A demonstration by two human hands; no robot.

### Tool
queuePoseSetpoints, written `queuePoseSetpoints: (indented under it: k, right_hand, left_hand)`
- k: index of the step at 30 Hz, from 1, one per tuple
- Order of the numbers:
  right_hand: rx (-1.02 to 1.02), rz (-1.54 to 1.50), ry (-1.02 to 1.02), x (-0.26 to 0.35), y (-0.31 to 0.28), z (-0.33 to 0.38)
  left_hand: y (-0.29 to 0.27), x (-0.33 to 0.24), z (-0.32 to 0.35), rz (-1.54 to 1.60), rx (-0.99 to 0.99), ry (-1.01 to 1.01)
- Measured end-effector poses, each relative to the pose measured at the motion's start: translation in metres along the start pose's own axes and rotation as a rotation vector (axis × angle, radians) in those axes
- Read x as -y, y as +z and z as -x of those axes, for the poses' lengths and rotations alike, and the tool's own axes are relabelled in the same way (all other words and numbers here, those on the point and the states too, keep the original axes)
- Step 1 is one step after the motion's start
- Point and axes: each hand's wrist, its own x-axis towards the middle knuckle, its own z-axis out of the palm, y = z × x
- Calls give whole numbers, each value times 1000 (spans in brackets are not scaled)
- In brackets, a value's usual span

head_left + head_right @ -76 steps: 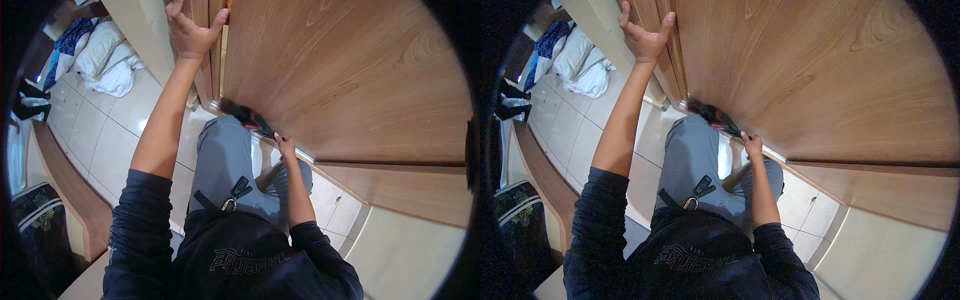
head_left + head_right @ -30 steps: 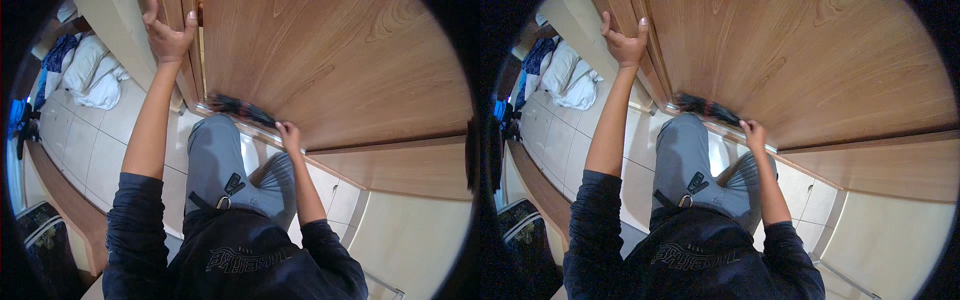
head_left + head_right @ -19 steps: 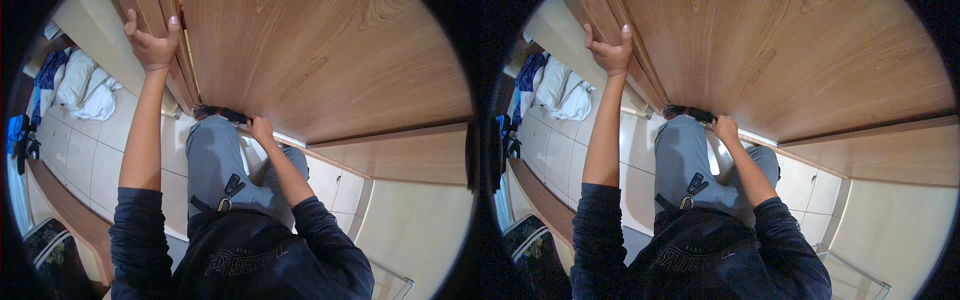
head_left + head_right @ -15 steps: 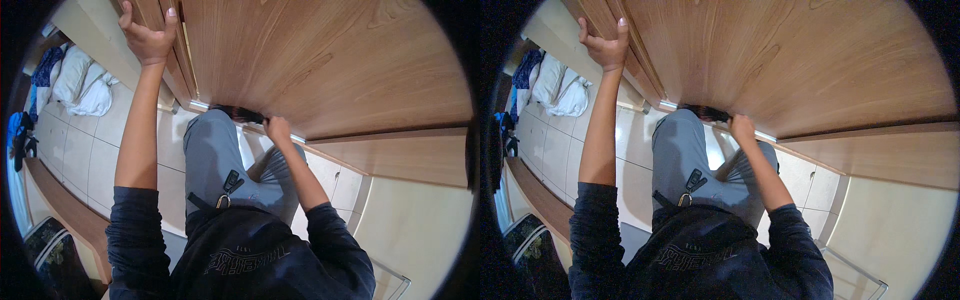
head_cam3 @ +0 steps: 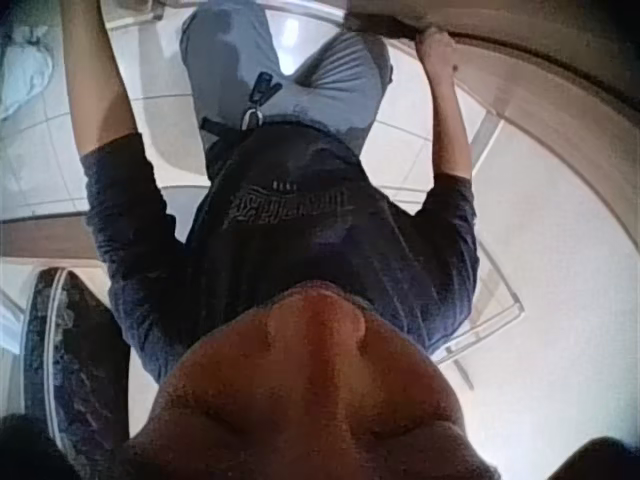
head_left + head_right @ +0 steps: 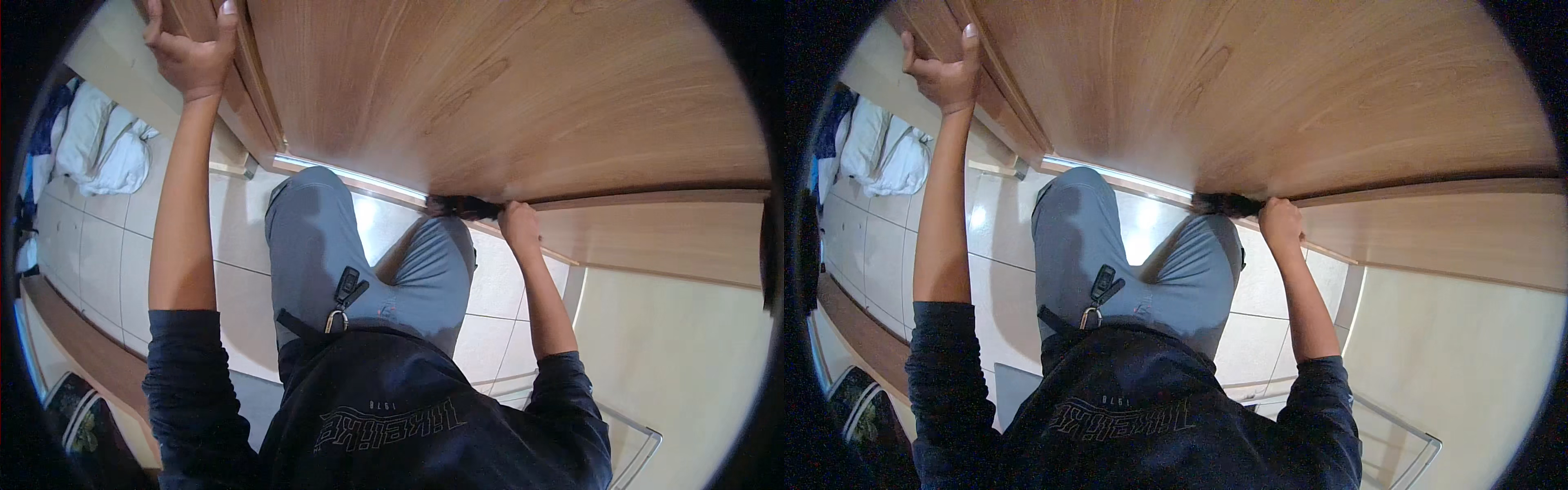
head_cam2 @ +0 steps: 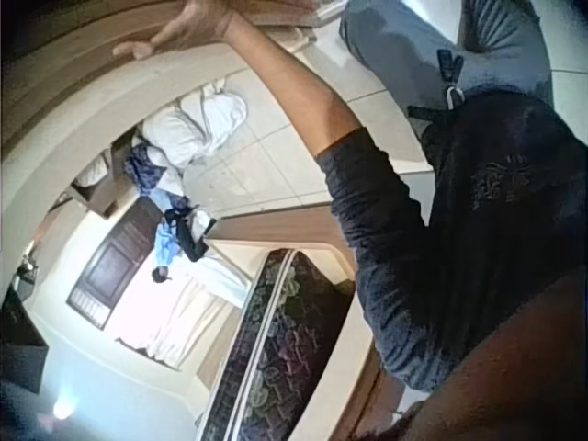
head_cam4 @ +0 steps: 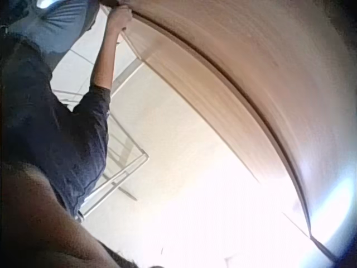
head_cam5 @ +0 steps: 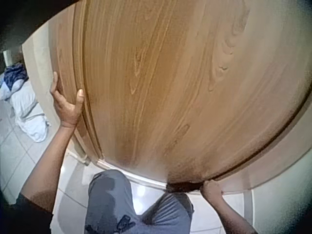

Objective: Dusting the exterior surface and edges of a large wooden sliding cupboard using a feather duster.

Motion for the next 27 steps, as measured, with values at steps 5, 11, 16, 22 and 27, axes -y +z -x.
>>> queuePoseSetpoints:
  k: [5,11,16,22,27]
  right_hand:
    - [-51,162,30,4,-23,10]
    - [-104,199,-92,76,-31,9]
    - [-43,-2,-93,132,-52,-3]
    - [-82,-189,-215,207,-69,-23]
    - [-129,-441,-360,260,-59,-43]
  left_hand:
    - [-1,1,0,3,-12,25]
    - [-1,-4,-2,19,-17,-10]
    - [-1,-6,-2,25,-51,29]
    - [-1,-10,-1,15,-76,5]
    - [-3,-14,-3,43,-58,-23]
